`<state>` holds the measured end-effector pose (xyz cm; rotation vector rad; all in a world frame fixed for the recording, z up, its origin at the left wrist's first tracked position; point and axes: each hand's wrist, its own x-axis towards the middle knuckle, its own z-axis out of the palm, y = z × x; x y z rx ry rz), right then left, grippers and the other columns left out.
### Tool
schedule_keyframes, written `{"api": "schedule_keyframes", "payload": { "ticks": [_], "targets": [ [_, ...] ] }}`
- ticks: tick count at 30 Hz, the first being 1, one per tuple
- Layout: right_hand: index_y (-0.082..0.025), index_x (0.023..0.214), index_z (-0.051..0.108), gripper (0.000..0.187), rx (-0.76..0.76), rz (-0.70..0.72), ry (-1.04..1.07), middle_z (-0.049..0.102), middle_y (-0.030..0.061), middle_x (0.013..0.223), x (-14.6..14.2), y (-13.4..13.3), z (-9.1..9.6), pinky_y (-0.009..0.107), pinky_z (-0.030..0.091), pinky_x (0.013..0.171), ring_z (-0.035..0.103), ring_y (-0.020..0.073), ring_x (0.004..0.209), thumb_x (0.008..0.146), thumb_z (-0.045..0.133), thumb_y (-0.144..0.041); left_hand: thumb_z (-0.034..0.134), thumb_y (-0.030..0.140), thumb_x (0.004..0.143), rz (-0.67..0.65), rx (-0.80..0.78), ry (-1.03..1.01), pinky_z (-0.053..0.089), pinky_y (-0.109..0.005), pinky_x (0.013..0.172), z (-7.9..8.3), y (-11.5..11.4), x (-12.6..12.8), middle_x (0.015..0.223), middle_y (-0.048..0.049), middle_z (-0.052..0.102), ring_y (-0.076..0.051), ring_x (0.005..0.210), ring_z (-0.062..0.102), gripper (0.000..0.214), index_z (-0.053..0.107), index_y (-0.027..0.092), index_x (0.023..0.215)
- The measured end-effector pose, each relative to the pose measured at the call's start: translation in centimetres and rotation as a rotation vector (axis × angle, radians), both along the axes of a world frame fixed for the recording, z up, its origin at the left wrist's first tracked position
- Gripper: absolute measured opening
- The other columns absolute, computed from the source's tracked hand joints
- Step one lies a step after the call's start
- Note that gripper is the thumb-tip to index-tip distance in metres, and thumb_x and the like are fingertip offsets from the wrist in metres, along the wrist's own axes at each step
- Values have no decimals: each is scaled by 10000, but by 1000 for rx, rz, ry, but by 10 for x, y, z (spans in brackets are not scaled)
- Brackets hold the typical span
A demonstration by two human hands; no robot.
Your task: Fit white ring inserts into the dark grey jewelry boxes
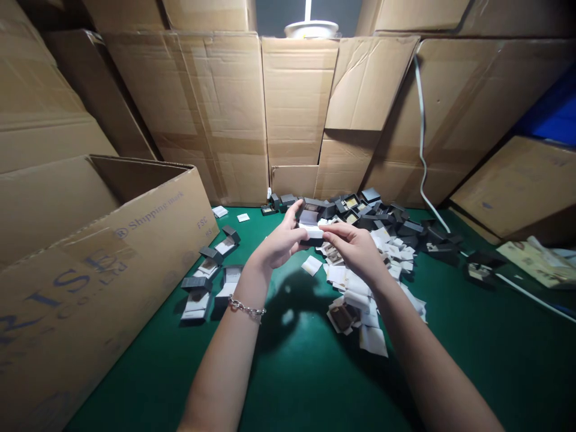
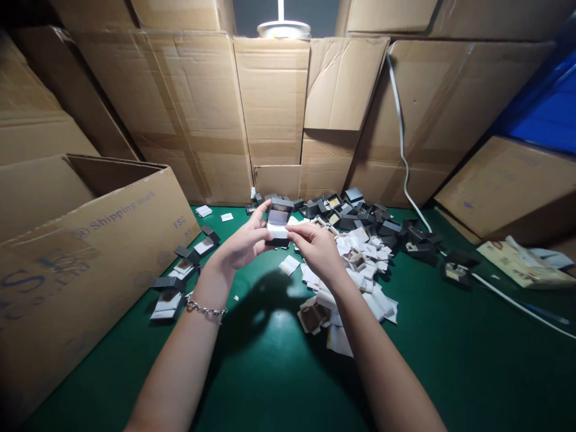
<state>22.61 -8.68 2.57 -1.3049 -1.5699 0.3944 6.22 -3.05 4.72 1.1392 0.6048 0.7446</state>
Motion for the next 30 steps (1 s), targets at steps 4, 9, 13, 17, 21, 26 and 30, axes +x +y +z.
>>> {"api": "schedule_keyframes", "payload": {
  "ticks": [4, 9, 13, 17, 21, 26, 30],
  "targets": [
    [-156, 921, 737, 223, 74, -35, -105, 688, 64, 906, -1, -3, 2, 321, 491, 801, 634, 185, 828, 820, 603, -303, 492, 74, 563, 0, 9, 21, 472, -241, 732, 1, 0, 2, 1229, -62, 492, -105, 858, 549, 911, 265, 328, 1408],
    [-169, 877, 727, 175, 215, -51, -255, 689, 53, 863, -4, -4, 1, 294, 501, 737, 641, 173, 785, 845, 578, -256, 473, 85, 559, 15, 35, 29, 476, -240, 738, -6, 3, 6, 1299, -46, 461, -89, 846, 541, 915, 261, 370, 1402],
    [-162, 849, 709, 163, 324, -55, -349, 686, 47, 836, -5, -1, -3, 279, 504, 704, 641, 163, 762, 860, 558, -220, 466, 104, 560, 47, 65, 52, 466, -229, 705, -13, 5, 11, 1421, -18, 363, -80, 832, 536, 901, 274, 408, 1386],
    [-158, 824, 700, 154, 357, -63, -367, 682, 48, 818, -4, 1, -6, 280, 510, 689, 639, 159, 738, 852, 557, -205, 476, 105, 575, 67, 117, 67, 448, -216, 682, -18, 5, 15, 1375, -35, 412, -72, 794, 522, 891, 275, 420, 1384],
    [-164, 830, 707, 132, 291, -77, -251, 680, 53, 823, -4, -1, -5, 292, 516, 695, 639, 166, 753, 823, 586, -217, 591, 122, 618, 107, 166, 30, 471, -227, 814, -21, 5, 16, 1314, -72, 463, -89, 905, 537, 885, 265, 364, 1405],
    [-152, 835, 714, 121, 245, -100, -171, 674, 48, 830, -7, -6, 1, 259, 513, 682, 636, 146, 751, 807, 617, -218, 675, 135, 610, 83, 148, -21, 467, -288, 937, -20, 2, 17, 1277, -79, 486, -96, 946, 544, 955, 215, 348, 1420],
    [-146, 874, 712, 136, 222, -115, -110, 670, 50, 850, -9, -7, 2, 251, 515, 672, 634, 140, 743, 816, 626, -235, 639, 121, 610, 74, 128, -35, 468, -299, 907, -18, -1, 20, 1221, -70, 520, -97, 913, 561, 971, 165, 355, 1424]
  ]
}}
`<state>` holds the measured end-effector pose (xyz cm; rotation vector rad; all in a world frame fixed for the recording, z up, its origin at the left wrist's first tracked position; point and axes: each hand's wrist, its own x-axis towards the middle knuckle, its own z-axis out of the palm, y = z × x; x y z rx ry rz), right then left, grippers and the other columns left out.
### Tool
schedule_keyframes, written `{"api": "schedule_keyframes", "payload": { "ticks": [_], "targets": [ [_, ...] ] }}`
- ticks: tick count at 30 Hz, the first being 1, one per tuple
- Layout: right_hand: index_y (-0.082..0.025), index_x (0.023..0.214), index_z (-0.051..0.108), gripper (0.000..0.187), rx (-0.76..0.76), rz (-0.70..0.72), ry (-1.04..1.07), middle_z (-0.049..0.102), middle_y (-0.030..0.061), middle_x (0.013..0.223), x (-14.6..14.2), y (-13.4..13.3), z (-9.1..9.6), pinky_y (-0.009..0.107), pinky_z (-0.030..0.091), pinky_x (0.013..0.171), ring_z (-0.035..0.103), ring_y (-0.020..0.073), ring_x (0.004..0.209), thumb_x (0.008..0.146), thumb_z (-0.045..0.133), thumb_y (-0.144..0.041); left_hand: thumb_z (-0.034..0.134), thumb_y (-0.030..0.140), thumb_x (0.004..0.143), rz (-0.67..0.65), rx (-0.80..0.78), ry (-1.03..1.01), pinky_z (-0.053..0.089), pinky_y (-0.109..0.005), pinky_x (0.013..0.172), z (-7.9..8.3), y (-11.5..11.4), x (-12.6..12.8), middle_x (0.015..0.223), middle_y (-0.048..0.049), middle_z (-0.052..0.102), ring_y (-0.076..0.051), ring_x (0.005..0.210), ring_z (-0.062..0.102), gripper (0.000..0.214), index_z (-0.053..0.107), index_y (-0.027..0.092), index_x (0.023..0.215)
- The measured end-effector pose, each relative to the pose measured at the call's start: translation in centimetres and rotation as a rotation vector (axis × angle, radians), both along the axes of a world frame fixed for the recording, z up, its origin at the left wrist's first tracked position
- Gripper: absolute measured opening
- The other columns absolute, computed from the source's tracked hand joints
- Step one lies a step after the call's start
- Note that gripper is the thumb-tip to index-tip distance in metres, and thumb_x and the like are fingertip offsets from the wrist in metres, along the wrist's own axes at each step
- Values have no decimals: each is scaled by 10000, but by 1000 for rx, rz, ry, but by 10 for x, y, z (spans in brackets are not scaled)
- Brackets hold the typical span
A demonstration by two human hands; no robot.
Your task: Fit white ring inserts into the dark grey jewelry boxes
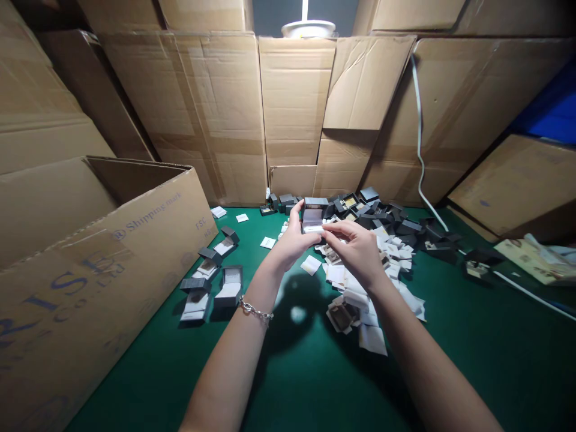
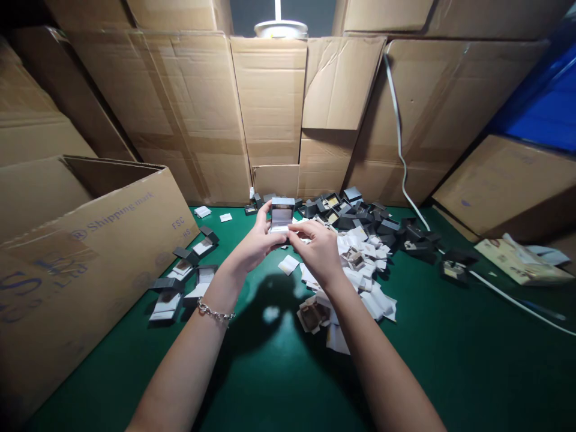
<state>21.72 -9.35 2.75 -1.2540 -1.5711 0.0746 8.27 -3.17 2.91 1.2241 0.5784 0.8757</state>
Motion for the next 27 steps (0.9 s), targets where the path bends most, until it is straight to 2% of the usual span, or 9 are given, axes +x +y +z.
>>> {"api": "schedule_keyframes", "payload": {
  "ticks": [4, 8, 16, 18, 22, 27],
  "targets": [
    [-151, 913, 708, 144, 63, -19, -63, 667, 54, 894, -3, 3, -4, 264, 509, 716, 631, 147, 803, 846, 595, -210, 608, 105, 597, 55, -40, 8, 467, -291, 867, 2, -1, 1, 1176, -47, 540, -99, 894, 563, 931, 211, 372, 1396],
    [-153, 903, 707, 136, 134, -25, -153, 666, 48, 875, -3, 4, -5, 265, 503, 744, 629, 144, 805, 866, 579, -178, 587, 98, 581, 42, -48, -18, 460, -246, 774, 6, 0, 1, 1142, -34, 552, -90, 840, 561, 930, 217, 374, 1389],
    [-144, 942, 708, 167, 165, -16, -160, 670, 60, 921, -6, 2, -3, 264, 523, 778, 635, 149, 844, 864, 561, -144, 559, 47, 548, 62, -56, -112, 427, -168, 644, 8, -1, 1, 1049, -12, 522, -84, 796, 558, 929, 233, 369, 1356],
    [-143, 979, 698, 171, 123, -12, -53, 664, 67, 979, -7, 2, -3, 266, 537, 771, 636, 152, 862, 851, 591, -179, 567, 37, 555, 82, -10, -169, 439, -176, 674, 6, -2, 4, 1072, -9, 506, -86, 828, 559, 920, 229, 370, 1342],
    [-134, 984, 688, 200, 69, -34, 193, 635, 76, 1022, -8, 2, -5, 247, 555, 687, 629, 131, 781, 822, 643, -242, 598, 31, 604, 169, 136, -279, 468, -221, 864, 5, -9, 13, 1171, -17, 469, -99, 977, 544, 915, 178, 366, 1345],
    [-145, 999, 715, 214, 81, -42, 239, 650, 76, 986, -8, 3, -7, 278, 545, 727, 629, 161, 856, 828, 640, -251, 605, 62, 698, 267, 250, -265, 446, -205, 940, 3, -18, 21, 1291, -44, 427, -90, 1032, 511, 835, 166, 337, 1352]
  ]
}}
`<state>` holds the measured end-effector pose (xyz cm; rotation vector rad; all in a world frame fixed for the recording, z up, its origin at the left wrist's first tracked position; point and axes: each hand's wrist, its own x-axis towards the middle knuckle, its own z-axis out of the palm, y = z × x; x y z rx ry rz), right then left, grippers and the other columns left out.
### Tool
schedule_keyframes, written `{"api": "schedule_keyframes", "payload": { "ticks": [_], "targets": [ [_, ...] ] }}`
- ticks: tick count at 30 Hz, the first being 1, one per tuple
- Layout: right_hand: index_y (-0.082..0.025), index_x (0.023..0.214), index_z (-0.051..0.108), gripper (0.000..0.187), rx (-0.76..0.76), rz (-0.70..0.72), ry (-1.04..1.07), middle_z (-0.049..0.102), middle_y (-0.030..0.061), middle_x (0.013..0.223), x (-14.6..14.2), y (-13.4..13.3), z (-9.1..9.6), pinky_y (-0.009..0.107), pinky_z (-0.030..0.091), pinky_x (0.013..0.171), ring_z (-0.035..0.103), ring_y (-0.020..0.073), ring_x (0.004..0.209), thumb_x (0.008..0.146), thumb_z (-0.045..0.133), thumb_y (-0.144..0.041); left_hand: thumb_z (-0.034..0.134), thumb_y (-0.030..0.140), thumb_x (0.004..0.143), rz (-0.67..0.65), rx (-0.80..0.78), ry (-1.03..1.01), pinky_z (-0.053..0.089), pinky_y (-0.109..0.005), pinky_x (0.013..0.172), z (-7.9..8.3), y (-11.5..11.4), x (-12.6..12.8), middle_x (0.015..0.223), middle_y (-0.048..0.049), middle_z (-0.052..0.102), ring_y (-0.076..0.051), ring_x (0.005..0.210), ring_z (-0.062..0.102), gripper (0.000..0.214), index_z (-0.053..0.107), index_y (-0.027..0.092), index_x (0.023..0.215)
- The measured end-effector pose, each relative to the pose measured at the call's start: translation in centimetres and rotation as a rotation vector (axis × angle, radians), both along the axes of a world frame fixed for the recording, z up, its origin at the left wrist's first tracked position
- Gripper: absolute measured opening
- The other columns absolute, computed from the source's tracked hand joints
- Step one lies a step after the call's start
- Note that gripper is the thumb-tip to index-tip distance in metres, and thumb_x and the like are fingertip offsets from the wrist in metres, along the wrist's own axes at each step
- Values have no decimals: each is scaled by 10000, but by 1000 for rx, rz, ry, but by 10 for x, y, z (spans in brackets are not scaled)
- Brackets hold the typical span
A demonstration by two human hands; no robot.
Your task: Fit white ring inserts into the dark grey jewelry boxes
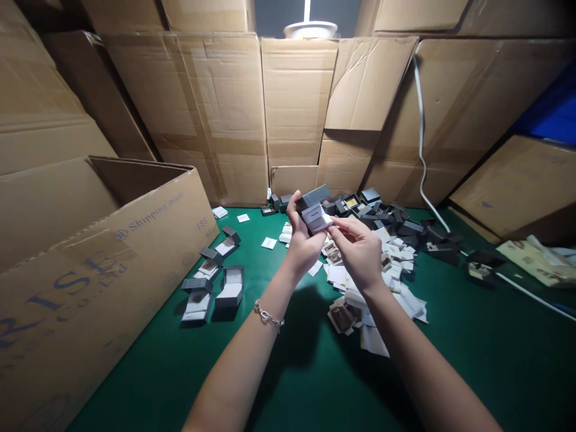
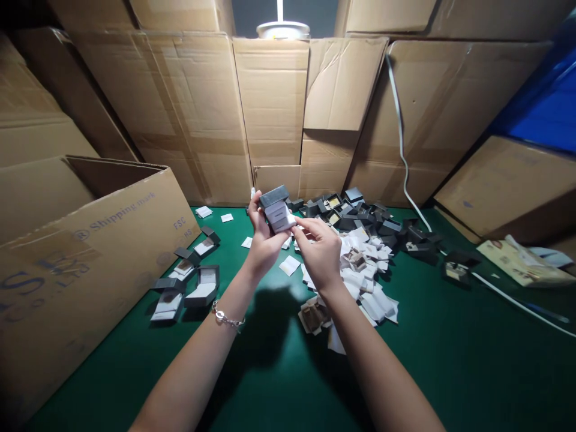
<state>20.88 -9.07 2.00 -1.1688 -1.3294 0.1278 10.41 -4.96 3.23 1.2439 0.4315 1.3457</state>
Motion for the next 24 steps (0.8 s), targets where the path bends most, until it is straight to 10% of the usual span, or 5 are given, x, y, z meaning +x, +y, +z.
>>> {"api": "schedule_keyframes", "payload": {
  "ticks": [24],
  "targets": [
    [-165, 800, 741, 352, -285, 275, 706, 632, 57, 885, -1, 0, 13, 240, 557, 594, 602, 144, 761, 586, 830, -430, 539, 105, 773, 143, 264, 109, 412, -311, 1010, -18, 3, 5, 1290, -54, 401, -145, 1126, 460, 619, 224, 312, 1264]
  ]
}}
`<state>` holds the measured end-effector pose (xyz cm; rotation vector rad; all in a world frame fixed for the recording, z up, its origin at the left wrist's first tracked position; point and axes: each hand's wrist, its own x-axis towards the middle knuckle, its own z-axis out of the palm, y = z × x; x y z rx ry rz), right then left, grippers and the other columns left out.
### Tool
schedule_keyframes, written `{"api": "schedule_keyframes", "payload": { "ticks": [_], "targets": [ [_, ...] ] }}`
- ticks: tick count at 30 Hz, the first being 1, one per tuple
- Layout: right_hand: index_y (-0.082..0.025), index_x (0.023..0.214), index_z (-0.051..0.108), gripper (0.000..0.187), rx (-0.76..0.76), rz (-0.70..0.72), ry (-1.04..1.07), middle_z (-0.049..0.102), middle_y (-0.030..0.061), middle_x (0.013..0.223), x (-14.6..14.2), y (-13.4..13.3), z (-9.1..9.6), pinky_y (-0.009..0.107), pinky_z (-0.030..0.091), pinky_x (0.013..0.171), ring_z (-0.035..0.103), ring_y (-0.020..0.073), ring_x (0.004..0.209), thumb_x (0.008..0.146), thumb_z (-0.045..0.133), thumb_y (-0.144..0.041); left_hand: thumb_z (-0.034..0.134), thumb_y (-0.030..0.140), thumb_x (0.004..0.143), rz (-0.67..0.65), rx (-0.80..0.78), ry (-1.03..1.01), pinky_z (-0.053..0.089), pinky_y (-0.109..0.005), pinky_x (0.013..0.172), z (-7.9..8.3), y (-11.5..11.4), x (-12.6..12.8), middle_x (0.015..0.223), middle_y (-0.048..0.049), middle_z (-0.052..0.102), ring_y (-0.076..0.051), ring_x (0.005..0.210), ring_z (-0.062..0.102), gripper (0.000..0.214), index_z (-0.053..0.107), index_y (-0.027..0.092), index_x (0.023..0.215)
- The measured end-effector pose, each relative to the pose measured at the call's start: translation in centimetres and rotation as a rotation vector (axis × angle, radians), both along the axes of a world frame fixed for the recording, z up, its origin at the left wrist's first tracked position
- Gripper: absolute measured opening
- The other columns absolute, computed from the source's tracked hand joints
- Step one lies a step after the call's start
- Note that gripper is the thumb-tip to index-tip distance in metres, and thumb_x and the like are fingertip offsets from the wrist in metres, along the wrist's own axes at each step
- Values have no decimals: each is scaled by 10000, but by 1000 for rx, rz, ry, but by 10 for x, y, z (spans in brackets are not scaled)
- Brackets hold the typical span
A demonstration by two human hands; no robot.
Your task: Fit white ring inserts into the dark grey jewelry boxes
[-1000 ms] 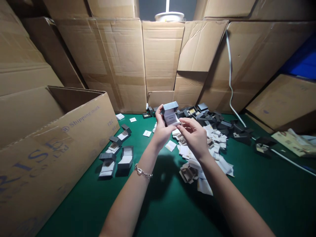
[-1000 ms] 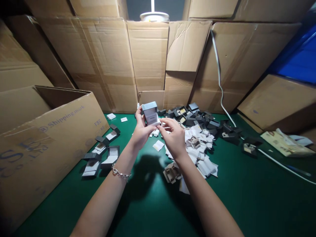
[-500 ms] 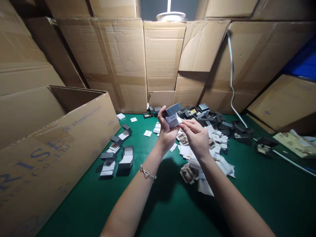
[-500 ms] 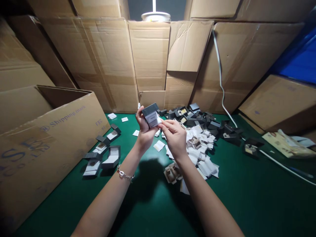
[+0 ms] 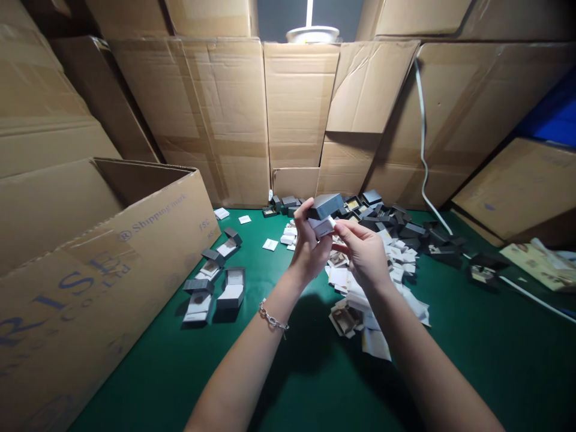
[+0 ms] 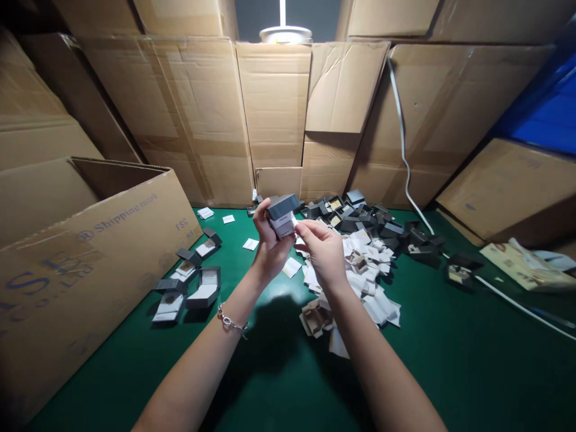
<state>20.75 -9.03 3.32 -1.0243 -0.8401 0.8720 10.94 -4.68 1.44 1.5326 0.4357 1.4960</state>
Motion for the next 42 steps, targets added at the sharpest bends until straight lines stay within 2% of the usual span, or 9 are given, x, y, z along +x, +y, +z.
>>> {"api": "schedule_keyframes", "payload": {
  "ticks": [7, 12, 17, 23, 27, 30, 33, 38, 42],
  "targets": [
    [-169, 794, 716, 343, 74, 5, -36, 634, 33, 774, 8, 7, -8, 235, 547, 562, 602, 117, 646, 576, 838, -404, 620, 121, 714, -133, -185, -55, 453, -233, 909, 12, -4, -4, 1304, -26, 410, -114, 1069, 492, 712, 249, 320, 1287],
    [-177, 878, 734, 202, 303, -54, -594, 618, 52, 790, 26, 5, -9, 264, 533, 591, 599, 135, 658, 747, 723, -330, 570, 15, 562, -357, -414, -28, 465, -203, 748, 26, 1, -16, 1186, -22, 493, -100, 906, 547, 898, 253, 334, 1338],
    [-178, 906, 737, 187, 287, 23, -1008, 684, 65, 832, 36, -2, 0, 261, 489, 634, 630, 158, 711, 826, 626, -305, 564, 35, 562, -505, -651, 126, 497, -352, 902, 31, 9, -33, 1267, -59, 476, -138, 979, 559, 945, 245, 355, 1392],
    [-176, 874, 729, 158, 248, 85, -1158, 695, 32, 819, 33, -4, 2, 236, 467, 612, 637, 140, 678, 841, 591, -247, 552, 50, 567, -515, -658, 250, 457, -480, 989, 28, 14, -40, 1296, -67, 474, -140, 985, 556, 907, 291, 362, 1379],
    [-175, 837, 740, 154, 334, 8, -1092, 693, 45, 791, 31, -6, 4, 240, 456, 581, 620, 139, 635, 814, 645, -293, 520, 52, 554, -541, -662, 213, 505, -424, 916, 33, 10, -42, 1237, -81, 512, -155, 976, 575, 936, 244, 340, 1401],
    [-187, 778, 749, 182, 246, 21, -865, 688, 55, 752, 30, -7, 6, 246, 466, 575, 625, 158, 637, 742, 715, -362, 523, 58, 555, -593, -706, 176, 546, -275, 761, 37, 7, -43, 1256, -81, 504, -130, 904, 596, 935, 244, 334, 1404],
    [-190, 745, 753, 192, 154, 87, -711, 678, 62, 721, 29, -9, 10, 248, 469, 564, 619, 165, 635, 699, 727, -374, 523, 58, 553, -661, -752, 176, 561, -237, 667, 39, 7, -43, 1264, -90, 503, -123, 836, 609, 943, 237, 310, 1416],
    [-160, 819, 749, 222, 123, 109, -655, 681, 74, 753, 27, -9, 12, 256, 492, 595, 630, 164, 670, 739, 697, -361, 521, 59, 553, -652, -774, 59, 570, -233, 665, 34, 14, -43, 1162, -92, 557, -126, 812, 615, 968, 196, 275, 1439],
    [-169, 861, 739, 170, 229, 42, -768, 688, 72, 861, 22, -8, 8, 256, 503, 687, 639, 158, 783, 785, 687, -311, 525, 54, 565, -648, -746, -16, 557, -224, 688, 32, 18, -45, 1130, -67, 581, -112, 794, 618, 1038, 74, 322, 1461]
  ]
}}
